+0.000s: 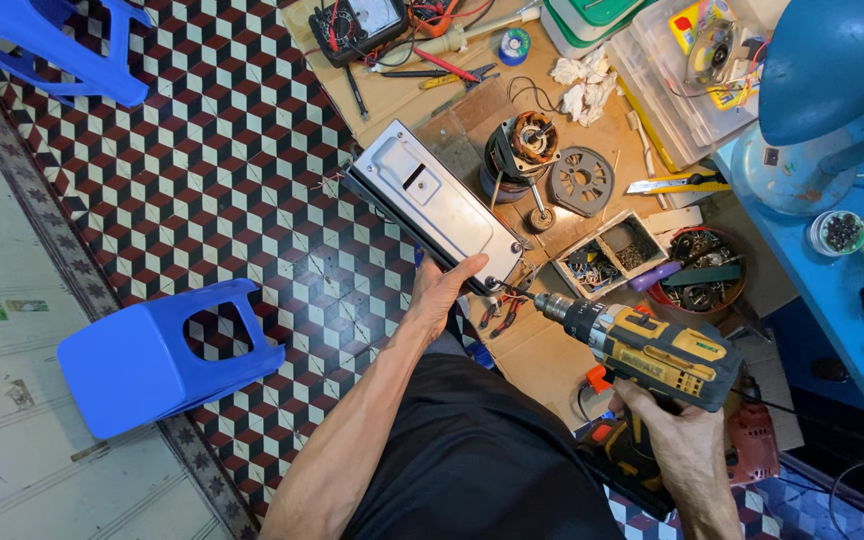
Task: The person assembles a metal casing by inserting screws and using a cordless drill to tighten them. They then handle a motor component, connecting wires and testing it with a multimeter.
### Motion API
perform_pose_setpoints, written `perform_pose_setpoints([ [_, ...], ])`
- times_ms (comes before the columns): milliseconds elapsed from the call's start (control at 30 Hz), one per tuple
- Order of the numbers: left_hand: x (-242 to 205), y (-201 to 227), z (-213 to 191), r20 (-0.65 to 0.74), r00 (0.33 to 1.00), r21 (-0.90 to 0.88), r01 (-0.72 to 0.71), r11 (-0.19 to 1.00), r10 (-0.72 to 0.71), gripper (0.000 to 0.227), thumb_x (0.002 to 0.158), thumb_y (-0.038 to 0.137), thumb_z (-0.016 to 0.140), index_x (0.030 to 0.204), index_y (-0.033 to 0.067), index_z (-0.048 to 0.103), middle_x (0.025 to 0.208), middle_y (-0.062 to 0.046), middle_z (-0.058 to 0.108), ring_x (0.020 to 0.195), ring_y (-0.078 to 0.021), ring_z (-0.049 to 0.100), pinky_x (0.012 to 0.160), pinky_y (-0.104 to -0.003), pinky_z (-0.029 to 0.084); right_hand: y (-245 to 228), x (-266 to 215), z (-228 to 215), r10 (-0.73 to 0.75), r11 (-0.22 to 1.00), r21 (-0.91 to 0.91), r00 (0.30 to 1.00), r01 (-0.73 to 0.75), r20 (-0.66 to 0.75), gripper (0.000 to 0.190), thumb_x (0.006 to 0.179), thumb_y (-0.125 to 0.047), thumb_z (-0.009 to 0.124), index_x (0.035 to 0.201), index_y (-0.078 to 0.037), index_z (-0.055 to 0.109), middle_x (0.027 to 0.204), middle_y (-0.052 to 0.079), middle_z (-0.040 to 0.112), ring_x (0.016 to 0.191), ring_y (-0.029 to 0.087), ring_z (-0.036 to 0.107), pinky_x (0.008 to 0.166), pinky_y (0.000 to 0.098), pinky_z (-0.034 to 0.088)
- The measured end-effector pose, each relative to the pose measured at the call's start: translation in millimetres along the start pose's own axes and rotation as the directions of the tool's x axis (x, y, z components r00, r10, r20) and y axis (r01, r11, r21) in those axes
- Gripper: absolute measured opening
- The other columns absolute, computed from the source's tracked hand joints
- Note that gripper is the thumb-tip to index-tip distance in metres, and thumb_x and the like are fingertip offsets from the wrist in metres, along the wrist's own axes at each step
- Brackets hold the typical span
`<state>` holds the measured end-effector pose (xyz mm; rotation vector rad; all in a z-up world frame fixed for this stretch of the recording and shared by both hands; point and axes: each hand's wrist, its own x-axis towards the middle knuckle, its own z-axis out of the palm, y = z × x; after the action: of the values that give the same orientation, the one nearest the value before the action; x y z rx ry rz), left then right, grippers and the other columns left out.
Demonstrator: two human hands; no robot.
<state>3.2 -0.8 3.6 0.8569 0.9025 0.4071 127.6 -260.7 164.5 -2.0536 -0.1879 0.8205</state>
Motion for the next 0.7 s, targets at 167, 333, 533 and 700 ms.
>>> perform_pose_setpoints([
  [167, -2.5, -1.1, -0.7, -0.003, 1.0, 0.005, -0.007, 1.0, 0.007, 0.071, 0.076, 0.029, 0.084, 0.132, -0.0029, 0.053, 0.118, -0.018, 0.067, 0.104, -0.025, 0.07, 0.086, -0.037, 0.061, -3.8, 2.6, -0.4, 0.015, 1.0, 0.001, 0.999, -0.015, 0.032, 0.013, 0.086, -0.004, 0.072, 0.099, 0.0, 0.074, 0.075, 0.013, 0.075, 0.07, 0.02, 0.072, 0.068, 0.037, 0.058],
  [333, -4.5, -4.2, -1.9, -0.011, 0.994, 0.124, -0.103, 0.987, 0.106, 0.072, 0.078, 0.031, 0.085, 0.134, -0.0039, 0.056, 0.122, -0.017, 0.067, 0.112, -0.0236, 0.066, 0.097, -0.034, 0.054, -7.6, 4.9, -2.9, 0.001, 0.999, -0.042, 0.997, 0.002, 0.075, 0.016, 0.085, -0.003, 0.072, 0.101, 0.0, 0.075, 0.077, 0.01, 0.075, 0.071, 0.017, 0.071, 0.067, 0.0337, 0.057],
  [533, -3.1, 0.2, 0.4, -0.063, 0.994, 0.057, -0.085, 0.995, 0.088, 0.073, 0.074, 0.029, 0.086, 0.132, -0.0012, 0.054, 0.122, -0.016, 0.067, 0.111, -0.0239, 0.067, 0.097, -0.035, 0.053, -16.0, 12.1, -2.9, -0.035, 0.999, 0.018, 0.981, 0.032, 0.192, 0.023, 0.079, -0.001, 0.074, 0.102, 0.0, 0.075, 0.078, 0.006, 0.073, 0.066, 0.012, 0.065, 0.06, 0.0293, 0.055],
  [700, -9.3, 0.8, -2.8, -0.058, 0.993, 0.105, -0.096, 0.99, 0.103, 0.071, 0.076, 0.029, 0.085, 0.132, -0.0026, 0.056, 0.122, -0.015, 0.068, 0.112, -0.0221, 0.066, 0.098, -0.034, 0.051, -23.4, 20.3, 3.7, -0.02, 0.998, -0.057, 0.975, 0.033, 0.22, 0.018, 0.079, 0.0, 0.075, 0.097, 0.001, 0.074, 0.064, 0.008, 0.065, 0.052, 0.014, 0.057, 0.048, 0.0309, 0.048],
])
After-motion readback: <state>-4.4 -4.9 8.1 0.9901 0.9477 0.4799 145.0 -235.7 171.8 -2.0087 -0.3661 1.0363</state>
